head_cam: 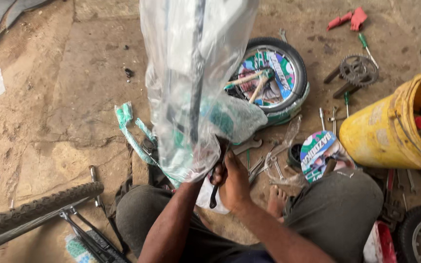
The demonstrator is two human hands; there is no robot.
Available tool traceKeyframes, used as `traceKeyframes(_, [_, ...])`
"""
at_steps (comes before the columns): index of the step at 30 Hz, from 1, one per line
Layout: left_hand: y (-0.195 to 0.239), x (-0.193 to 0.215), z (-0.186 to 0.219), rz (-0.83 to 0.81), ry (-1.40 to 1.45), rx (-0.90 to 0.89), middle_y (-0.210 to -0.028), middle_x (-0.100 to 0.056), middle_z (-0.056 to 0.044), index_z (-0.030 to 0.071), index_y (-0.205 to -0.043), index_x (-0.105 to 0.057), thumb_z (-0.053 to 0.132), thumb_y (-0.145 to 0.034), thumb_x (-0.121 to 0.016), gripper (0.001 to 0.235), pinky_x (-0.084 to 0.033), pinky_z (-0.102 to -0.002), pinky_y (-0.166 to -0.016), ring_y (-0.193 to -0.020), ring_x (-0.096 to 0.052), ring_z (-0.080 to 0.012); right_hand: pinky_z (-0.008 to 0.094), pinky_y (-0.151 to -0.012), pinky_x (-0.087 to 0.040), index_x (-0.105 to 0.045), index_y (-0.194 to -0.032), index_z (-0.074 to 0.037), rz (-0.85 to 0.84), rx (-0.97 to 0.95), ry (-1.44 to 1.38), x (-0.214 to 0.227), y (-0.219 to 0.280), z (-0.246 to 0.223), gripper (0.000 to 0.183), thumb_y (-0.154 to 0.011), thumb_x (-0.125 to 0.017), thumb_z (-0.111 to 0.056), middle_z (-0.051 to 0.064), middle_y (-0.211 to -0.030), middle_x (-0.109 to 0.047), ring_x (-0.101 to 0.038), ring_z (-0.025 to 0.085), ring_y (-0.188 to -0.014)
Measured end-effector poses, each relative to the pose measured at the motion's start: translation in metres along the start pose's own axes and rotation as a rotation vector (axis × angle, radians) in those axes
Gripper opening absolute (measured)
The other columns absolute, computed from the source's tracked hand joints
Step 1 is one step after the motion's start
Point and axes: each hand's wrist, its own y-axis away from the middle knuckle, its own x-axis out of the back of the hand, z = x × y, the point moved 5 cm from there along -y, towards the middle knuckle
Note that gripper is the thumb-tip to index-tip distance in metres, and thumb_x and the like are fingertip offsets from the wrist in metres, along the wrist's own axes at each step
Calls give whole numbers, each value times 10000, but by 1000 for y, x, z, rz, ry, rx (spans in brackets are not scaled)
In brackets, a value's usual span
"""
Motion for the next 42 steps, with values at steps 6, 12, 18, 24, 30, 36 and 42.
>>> traceKeyframes(6, [-6,15,15,-8,-36,-22,-1081,-653,-139,17,-1142,-578,468,-1060,-403,490,-533,-430,-868,-974,-649,-261,370,-591,-498,-723,-1000,-17,-114,390,1169,21,-12,-120,302,-983,-693,-316,92,-844,-701,-581,190,-675])
traceKeyframes(12, [-7,6,19,-19,-15,-21,-1112,-653,-145,14,-1175,-570,476,-1062,-397,507,-537,-438,-889,-1001,-651,-270,392,-597,-509,-758,-939,-57,-449,602,1797,-44,-19,-196,230,-933,-692,-277,119,-749,-711,-668,228,-663])
traceKeyframes(18, [-9,4,11,24,43,-25,-1143,-653,-151,10,-1207,-561,485,-1064,-390,525,-541,-446,-909,-1027,-653,-278,285,-490,-378,-654,-974,-154,137,118,38,-28,1,-38,164,-949,-697,-310,-8,-682,-551,-455,100,-545])
traceKeyframes(24, [-25,9,10,-5,45,-22,-1174,-652,-158,6,-1239,-553,494,-1065,-384,545,-544,-453,-930,-1053,-655,-286,305,-563,-438,-683,-956,-69,-25,277,744,-8,-9,-97,361,-996,-634,-425,31,-748,-606,-527,131,-643])
traceKeyframes(30, [-13,10,-6,2,56,9,-1204,-652,-164,2,-1271,-544,503,-1067,-378,566,-548,-461,-950,-1079,-658,-295,436,-671,-508,-714,-908,-48,-364,688,1885,-43,-23,-207,249,-938,-677,-293,139,-801,-677,-685,330,-758])
traceKeyframes(36, [-11,8,3,13,51,-18,-1235,-651,-170,-2,-1303,-536,512,-1069,-371,588,-552,-469,-971,-1105,-660,-303,349,-600,-456,-729,-949,-56,-169,569,1314,-32,-15,-140,249,-994,-658,-291,83,-744,-638,-584,200,-659])
traceKeyframes(42, [1,-2,-5,-30,51,2,-1266,-651,-176,-6,-1336,-528,521,-1071,-365,611,-555,-477,-992,-1131,-662,-311,266,-577,-404,-652,-913,-59,-49,418,544,27,7,-55,336,-1052,-590,-358,-4,-762,-587,-477,85,-645])
